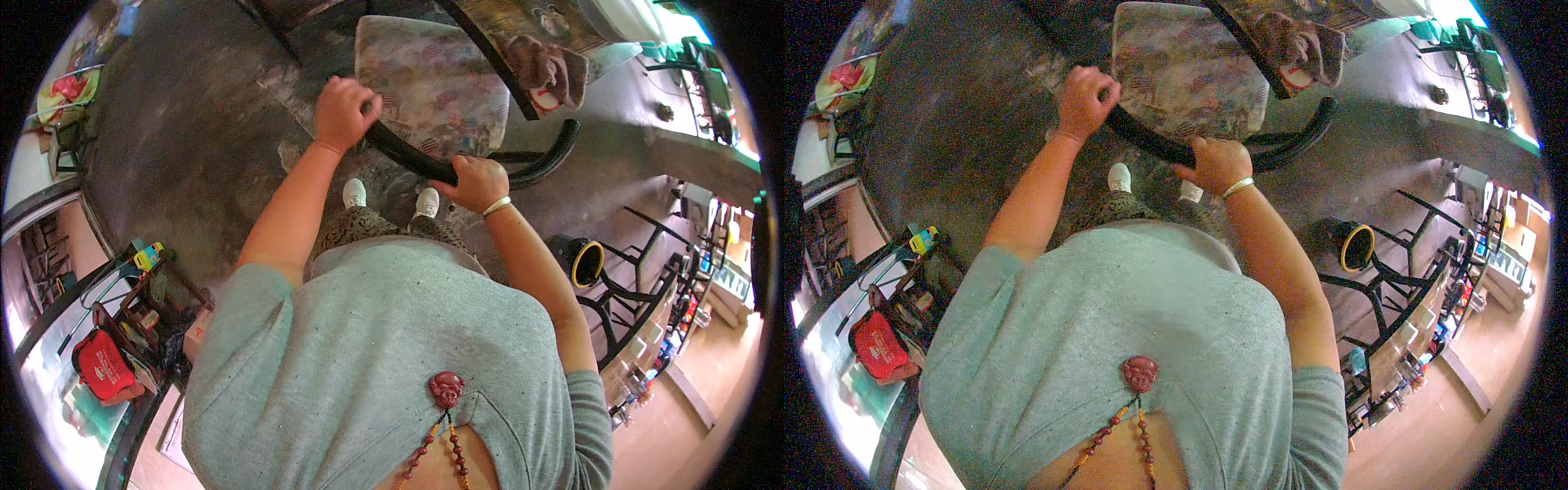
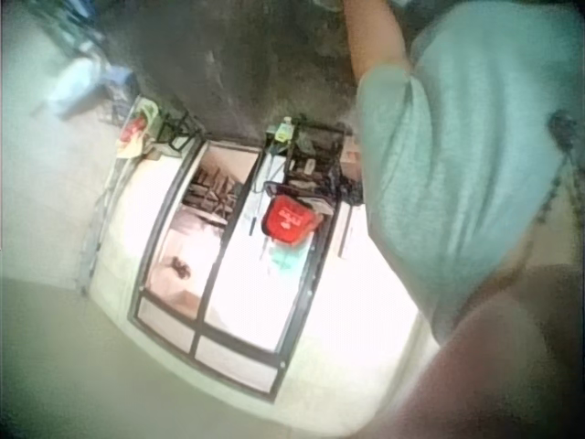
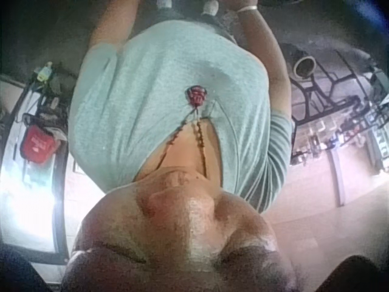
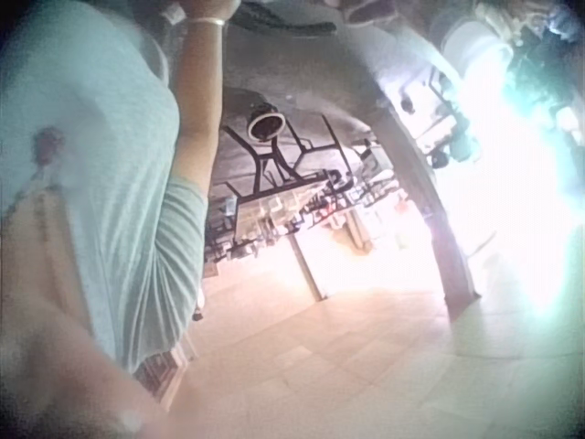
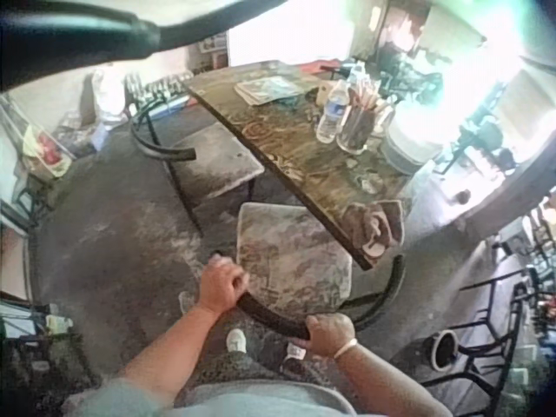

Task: The person wraps a black curved chair frame with a thin strip of material by hand.

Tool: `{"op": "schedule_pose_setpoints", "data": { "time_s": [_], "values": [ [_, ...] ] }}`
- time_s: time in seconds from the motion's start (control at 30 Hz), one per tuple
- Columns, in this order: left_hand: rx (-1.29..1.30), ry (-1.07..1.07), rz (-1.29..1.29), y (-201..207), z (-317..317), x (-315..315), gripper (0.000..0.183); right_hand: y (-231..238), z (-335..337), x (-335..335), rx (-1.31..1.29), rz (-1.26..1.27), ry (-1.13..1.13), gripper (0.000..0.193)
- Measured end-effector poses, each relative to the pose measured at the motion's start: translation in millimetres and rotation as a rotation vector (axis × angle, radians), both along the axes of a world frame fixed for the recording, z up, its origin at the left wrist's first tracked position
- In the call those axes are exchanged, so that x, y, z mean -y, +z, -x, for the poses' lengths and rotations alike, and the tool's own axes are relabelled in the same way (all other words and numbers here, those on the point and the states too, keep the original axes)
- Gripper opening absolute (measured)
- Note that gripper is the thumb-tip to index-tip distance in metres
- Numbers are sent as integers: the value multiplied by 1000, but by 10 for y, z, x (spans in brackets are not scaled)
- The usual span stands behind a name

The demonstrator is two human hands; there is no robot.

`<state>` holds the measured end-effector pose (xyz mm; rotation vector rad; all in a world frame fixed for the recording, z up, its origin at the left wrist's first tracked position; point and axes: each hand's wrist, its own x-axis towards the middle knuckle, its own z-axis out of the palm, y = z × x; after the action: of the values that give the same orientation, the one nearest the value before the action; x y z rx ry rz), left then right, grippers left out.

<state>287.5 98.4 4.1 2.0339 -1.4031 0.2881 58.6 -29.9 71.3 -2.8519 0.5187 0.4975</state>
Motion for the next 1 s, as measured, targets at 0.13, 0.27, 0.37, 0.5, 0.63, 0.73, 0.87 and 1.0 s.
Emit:
{"op": "schedule_pose_setpoints", "data": {
  "time_s": [0.13,0.27,0.37,0.5,0.63,0.73,0.87,1.0],
  "values": [
    [-563,391,-92,-135,-201,91,30,-39,60,-17,23,-9,-18,55],
    [-672,734,14,-87,188,119,41,-111,139,-25,25,27,-14,56],
    [-911,731,2,37,462,-13,47,-71,134,-60,16,43,-24,48],
    [-807,551,-11,-135,845,-231,54,-49,123,-40,35,30,-19,46],
    [-404,402,-63,-91,489,-89,47,-114,145,-34,61,46,-9,45],
    [-359,463,-162,-154,84,51,41,-135,138,-38,82,52,12,53],
    [-370,468,-115,-186,173,-11,36,-152,148,-9,75,77,20,45],
    [-270,403,-74,-197,550,-157,36,-118,151,-30,67,60,0,46]
  ]
}}
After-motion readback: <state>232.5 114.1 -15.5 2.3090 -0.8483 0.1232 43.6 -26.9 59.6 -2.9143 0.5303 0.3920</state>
